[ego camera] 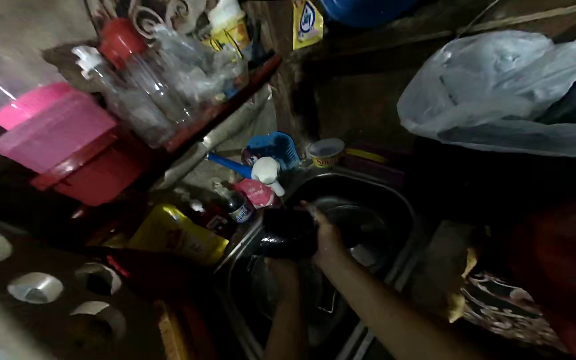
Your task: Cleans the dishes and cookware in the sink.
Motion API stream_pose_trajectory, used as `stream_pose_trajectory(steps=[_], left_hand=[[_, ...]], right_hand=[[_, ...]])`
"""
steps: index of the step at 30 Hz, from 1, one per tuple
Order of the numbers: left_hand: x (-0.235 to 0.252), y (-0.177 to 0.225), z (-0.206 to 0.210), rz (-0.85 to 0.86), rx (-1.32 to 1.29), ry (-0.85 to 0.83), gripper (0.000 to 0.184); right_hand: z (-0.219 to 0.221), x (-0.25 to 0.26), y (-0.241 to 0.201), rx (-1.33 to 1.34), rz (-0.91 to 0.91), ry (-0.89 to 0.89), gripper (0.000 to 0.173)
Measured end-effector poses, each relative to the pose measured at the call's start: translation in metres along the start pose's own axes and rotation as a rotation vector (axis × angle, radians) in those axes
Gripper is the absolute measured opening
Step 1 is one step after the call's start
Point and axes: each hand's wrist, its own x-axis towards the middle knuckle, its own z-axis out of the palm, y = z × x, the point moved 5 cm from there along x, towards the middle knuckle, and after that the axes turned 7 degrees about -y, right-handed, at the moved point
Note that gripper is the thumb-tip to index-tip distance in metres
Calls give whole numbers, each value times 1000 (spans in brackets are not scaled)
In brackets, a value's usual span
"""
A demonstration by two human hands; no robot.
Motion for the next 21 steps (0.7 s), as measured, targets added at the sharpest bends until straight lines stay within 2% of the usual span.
stream_pose_trajectory(steps=[1, 3, 5, 7, 9, 12, 15, 17, 19, 21], left_hand=[[1, 3, 2, 22, -85, 39, 21], [9, 8, 1, 67, -146, 75, 30], [17, 22, -2, 68, -18, 106, 28], [20, 32, -6, 67, 170, 58, 26], [24, 38, -6, 185, 282, 9, 27], [31, 49, -8, 287, 269, -3, 31], [38, 44, -19, 292, 187, 31, 28], [42, 39, -28, 241, 155, 54, 26], [44, 35, -34, 154, 151, 59, 25], [44, 31, -37, 76, 187, 63, 28]], right_hand=[[-3, 2, 4, 56, 20, 51, 41], [-8, -5, 21, 163, 134, 157, 45], [-5, -18, 30, 219, 247, 207, 47], [-9, -20, 27, 296, 305, 268, 42], [-23, -6, 13, 339, 233, 286, 33], [-46, 18, -19, 236, 101, 267, 25], [-69, 23, -49, -153, -20, 174, 33], [-87, 27, -67, -591, -96, 160, 36], [-93, 30, -77, -1011, -145, 131, 32], [-94, 34, -72, -1434, -119, 29, 36]])
